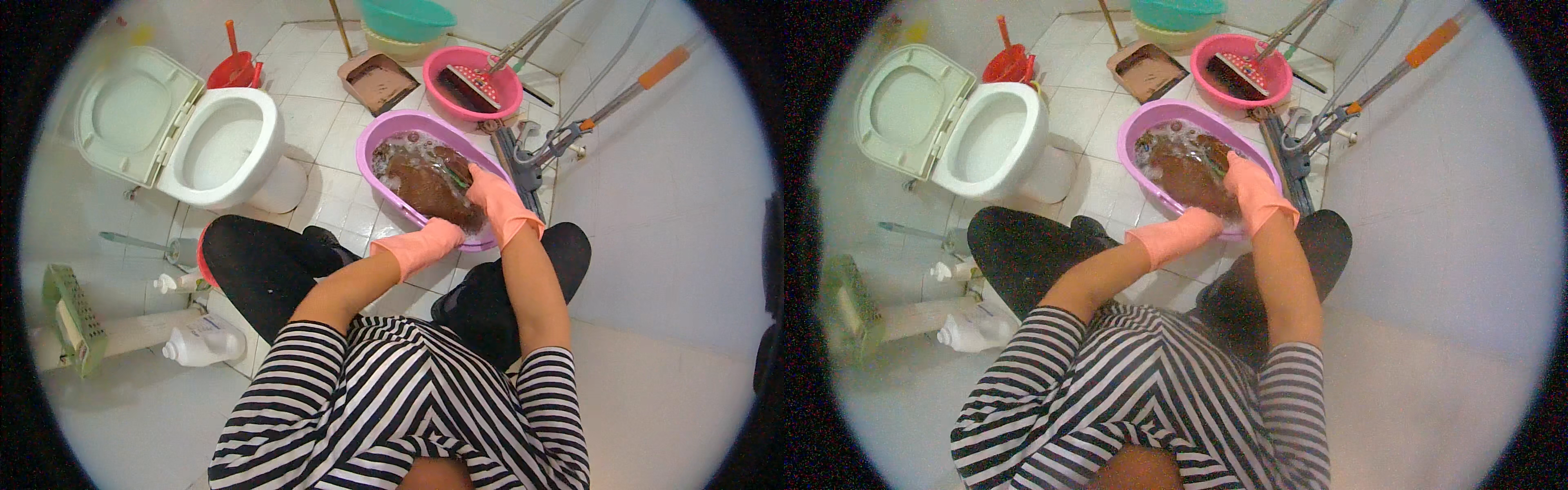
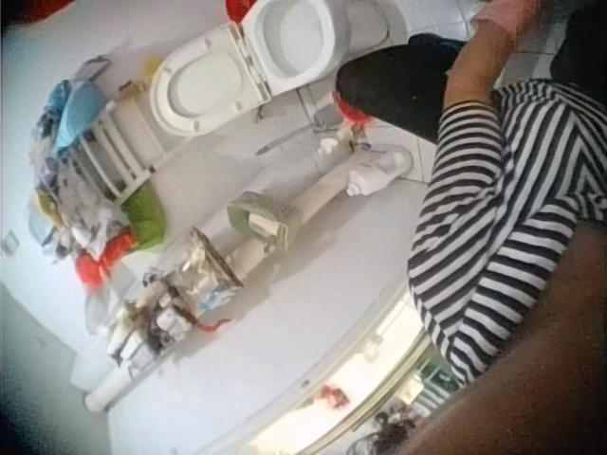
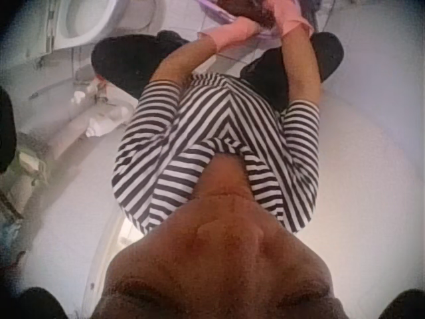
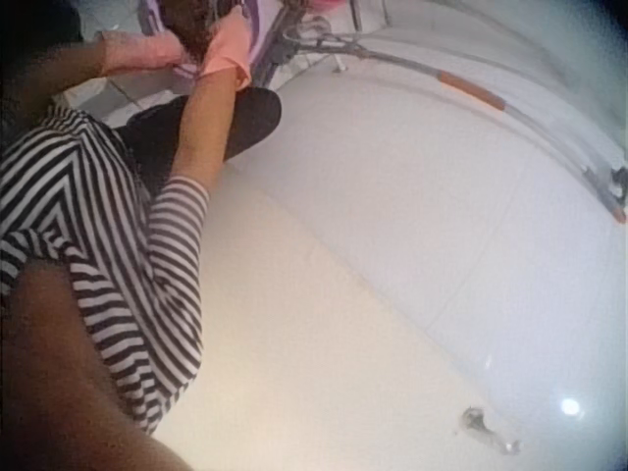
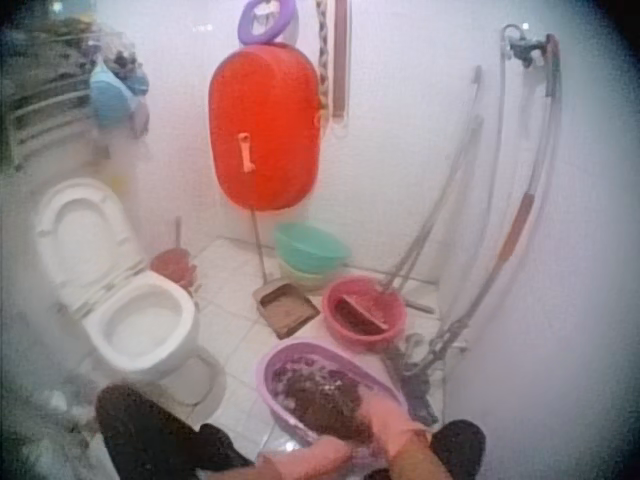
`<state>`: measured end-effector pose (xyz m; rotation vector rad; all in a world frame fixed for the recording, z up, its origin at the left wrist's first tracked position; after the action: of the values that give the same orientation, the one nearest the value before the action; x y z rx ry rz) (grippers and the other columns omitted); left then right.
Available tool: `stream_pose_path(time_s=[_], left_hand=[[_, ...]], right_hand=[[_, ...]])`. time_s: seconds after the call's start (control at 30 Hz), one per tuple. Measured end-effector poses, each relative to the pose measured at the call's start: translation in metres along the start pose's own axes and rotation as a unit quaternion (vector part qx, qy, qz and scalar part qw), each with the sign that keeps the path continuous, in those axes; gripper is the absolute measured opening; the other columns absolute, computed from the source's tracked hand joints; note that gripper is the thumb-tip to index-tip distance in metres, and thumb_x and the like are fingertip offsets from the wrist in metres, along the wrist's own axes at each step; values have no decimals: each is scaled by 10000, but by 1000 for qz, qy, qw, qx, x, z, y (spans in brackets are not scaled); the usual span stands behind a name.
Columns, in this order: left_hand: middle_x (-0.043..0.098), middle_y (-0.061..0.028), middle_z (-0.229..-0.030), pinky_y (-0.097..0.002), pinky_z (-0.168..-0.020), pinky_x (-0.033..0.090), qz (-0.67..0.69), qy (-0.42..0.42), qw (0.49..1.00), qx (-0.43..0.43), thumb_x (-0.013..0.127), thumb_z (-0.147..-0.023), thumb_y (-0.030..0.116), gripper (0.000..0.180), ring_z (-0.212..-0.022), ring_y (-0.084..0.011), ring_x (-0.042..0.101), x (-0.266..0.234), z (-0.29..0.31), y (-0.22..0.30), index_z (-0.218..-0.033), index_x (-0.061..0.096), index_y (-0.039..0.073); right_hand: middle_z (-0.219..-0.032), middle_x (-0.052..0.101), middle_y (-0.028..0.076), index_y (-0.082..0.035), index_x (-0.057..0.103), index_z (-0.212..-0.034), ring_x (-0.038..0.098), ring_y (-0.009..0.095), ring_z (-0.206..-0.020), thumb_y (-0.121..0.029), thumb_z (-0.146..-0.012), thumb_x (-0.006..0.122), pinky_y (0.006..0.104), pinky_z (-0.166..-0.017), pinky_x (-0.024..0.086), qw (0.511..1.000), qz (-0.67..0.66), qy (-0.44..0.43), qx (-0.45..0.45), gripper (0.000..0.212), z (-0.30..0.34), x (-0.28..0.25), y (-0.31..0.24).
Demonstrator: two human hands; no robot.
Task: The person washes a brown cloth by hand in a pink basin filled with soapy water. They scrub the cloth with a green brush, rinse it, and wring it out repeatedly.
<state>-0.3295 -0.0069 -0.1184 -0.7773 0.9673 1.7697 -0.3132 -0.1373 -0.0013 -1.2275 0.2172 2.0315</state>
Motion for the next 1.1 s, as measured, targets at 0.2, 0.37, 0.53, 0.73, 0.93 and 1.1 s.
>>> stream_pose_path(time_s=[0.2, 0.37, 0.53, 0.73, 0.93, 1.1], left_hand=[[789, -107, -1033, -465, -825, 602, -83, -8, 996, 37, 632, -855, 207, 248, -979, -338, 760, 35, 72, -60, -1033, 803, 182], [786, -87, -1004, -454, -825, 605, -47, -62, 996, -37, 630, -856, 226, 248, -945, -351, 752, 50, 120, -108, -1030, 802, 182], [750, -51, -854, -443, -768, 584, -193, 44, 974, 112, 710, -762, 181, 114, -846, -304, 738, 60, 168, -132, -853, 777, 196], [760, -25, -966, -372, -841, 546, -149, 15, 988, -24, 718, -801, 128, 164, -967, -237, 728, 50, 167, -126, -930, 757, 219], [692, -149, -1320, -410, -1031, 530, 467, 253, 799, -283, 637, -857, -4, 570, -1240, -336, 652, -13, 188, -132, -1415, 605, 108], [487, -211, -1550, -409, -1127, 480, 380, 228, 819, -365, 750, -886, 205, 729, -1383, -359, 542, -24, 156, -138, -1528, 446, 43]], right_hand=[[-1345, 673, 216, -231, 386, -1618, 662, 386, -1222, -99, -895, 625, 460, -1009, 516, 995, 0, -45, -93, 773, -6, 19, -47], [-1381, 653, 208, -242, 386, -1618, 665, 381, -1212, -73, -888, 624, 444, -1009, 528, 986, 33, -83, -143, 786, -5, 48, -77], [-1420, 638, 176, -223, 389, -1614, 633, 358, -1284, -83, -914, 628, 429, -1072, 506, 978, 24, -95, -185, 753, 7, 64, -115], [-1369, 658, 211, -235, 309, -1651, 668, 366, -1215, -84, -879, 647, 437, -995, 538, 972, -139, -23, -188, 856, 8, 92, -147], [-1373, 643, 219, -224, 296, -1658, 668, 365, -1184, -90, -858, 672, 429, -991, 517, 968, -222, -62, -102, 894, 9, 120, -120], [-1420, 621, 237, -199, 378, -1628, 620, 354, -1289, -179, -911, 649, 402, -1052, 484, 973, -226, -5, -50, 767, 35, 107, -116]])
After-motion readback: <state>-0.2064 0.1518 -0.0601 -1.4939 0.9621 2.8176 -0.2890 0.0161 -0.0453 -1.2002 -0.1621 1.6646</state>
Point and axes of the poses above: each hand's wrist, its own z-axis away from the middle knuckle, its own x-axis out of the palm, y = z × x, the point moved 6 cm from there along -z, towards the middle knuckle
